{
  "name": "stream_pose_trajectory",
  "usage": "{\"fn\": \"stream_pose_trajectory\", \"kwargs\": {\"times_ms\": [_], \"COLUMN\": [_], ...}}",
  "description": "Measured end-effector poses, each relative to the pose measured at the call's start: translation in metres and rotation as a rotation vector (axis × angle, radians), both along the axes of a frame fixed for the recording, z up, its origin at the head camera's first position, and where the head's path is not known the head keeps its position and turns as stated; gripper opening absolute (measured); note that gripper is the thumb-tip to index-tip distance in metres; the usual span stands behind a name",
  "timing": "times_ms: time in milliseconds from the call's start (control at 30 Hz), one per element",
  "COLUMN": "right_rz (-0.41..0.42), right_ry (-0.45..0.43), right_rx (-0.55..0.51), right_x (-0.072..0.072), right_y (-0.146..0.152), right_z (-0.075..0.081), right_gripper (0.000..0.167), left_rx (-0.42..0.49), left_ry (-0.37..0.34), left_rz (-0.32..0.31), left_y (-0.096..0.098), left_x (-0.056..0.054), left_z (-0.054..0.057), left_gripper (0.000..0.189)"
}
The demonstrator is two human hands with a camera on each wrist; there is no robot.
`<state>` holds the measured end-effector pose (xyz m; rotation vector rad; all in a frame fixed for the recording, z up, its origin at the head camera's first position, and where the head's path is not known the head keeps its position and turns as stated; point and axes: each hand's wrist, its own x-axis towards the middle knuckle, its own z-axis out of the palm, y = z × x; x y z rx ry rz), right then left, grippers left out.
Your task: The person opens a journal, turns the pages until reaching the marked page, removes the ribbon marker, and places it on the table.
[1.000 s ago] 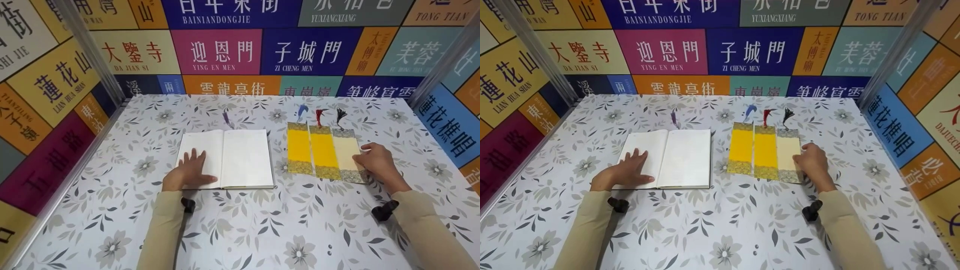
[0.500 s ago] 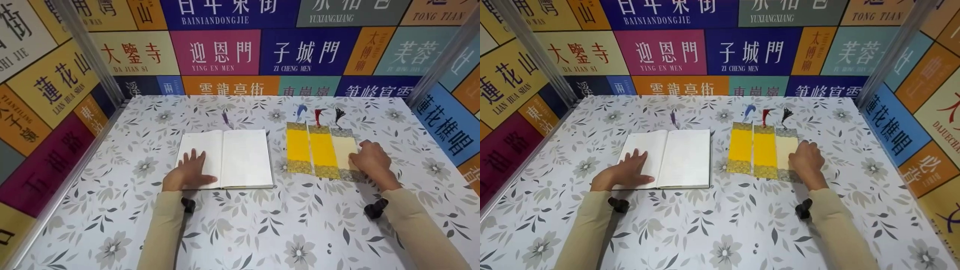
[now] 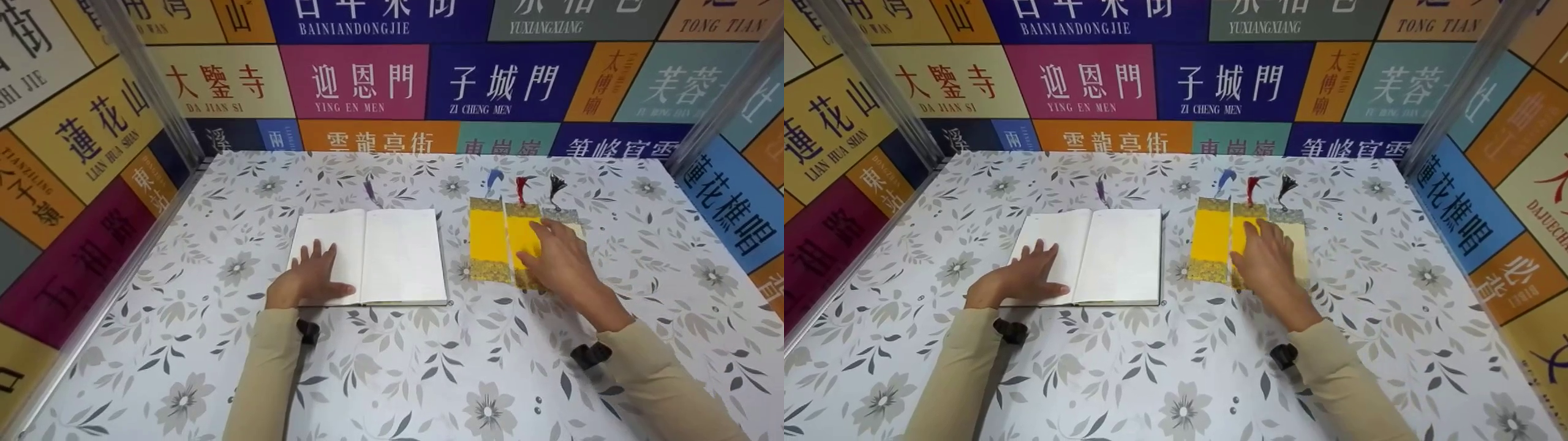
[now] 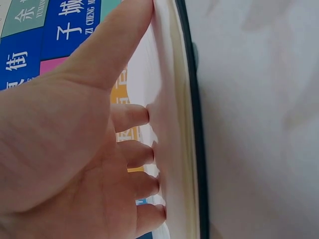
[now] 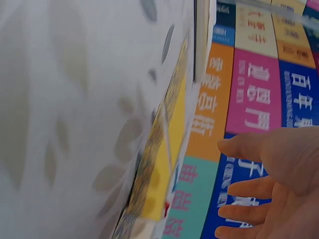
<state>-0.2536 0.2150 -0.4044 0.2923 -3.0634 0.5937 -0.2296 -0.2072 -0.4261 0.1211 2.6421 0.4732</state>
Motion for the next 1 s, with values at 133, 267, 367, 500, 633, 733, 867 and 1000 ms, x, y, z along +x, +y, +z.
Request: {"fn": "stream_pose_trajectory", "kwargs": {"times_ms": [133,267,367,500,633,733,867,1000], "right_rz": [0.088,0.165,0.196,0.258,0.35,0.39,0.432,0.502], "right_ry": [0.061,0.092,0.088,0.093,0.115,0.124,0.106,0.067], "right_rx": [0.004,0.029,0.054,0.045,0.03,0.049,0.078,0.073], "right_x": [0.007,0.011,0.013,0.018,0.022,0.023,0.021,0.019], "right_y": [-0.021,-0.042,-0.058,-0.08,-0.097,-0.106,-0.117,-0.129], "right_z": [0.0,-0.001,-0.001,-0.002,-0.003,-0.005,-0.006,-0.007], "right_gripper": [0.068,0.068,0.069,0.07,0.072,0.073,0.074,0.073], "left_rx": [0.014,0.015,0.02,0.024,0.015,0.013,0.008,-0.005], "left_ry": [-0.012,-0.003,-0.001,-0.002,-0.005,-0.009,-0.009,0.008], "left_rz": [0.015,0.008,0.002,0.001,0.005,0.003,0.005,-0.003], "left_y": [0.001,0.001,0.0,-0.001,-0.001,0.0,0.001,0.001], "left_x": [0.0,0.001,0.001,0.001,0.001,0.0,-0.001,0.0], "left_z": [0.002,0.002,0.003,0.004,0.004,0.004,0.003,0.002], "left_gripper": [0.101,0.1,0.099,0.099,0.1,0.101,0.102,0.102]}}
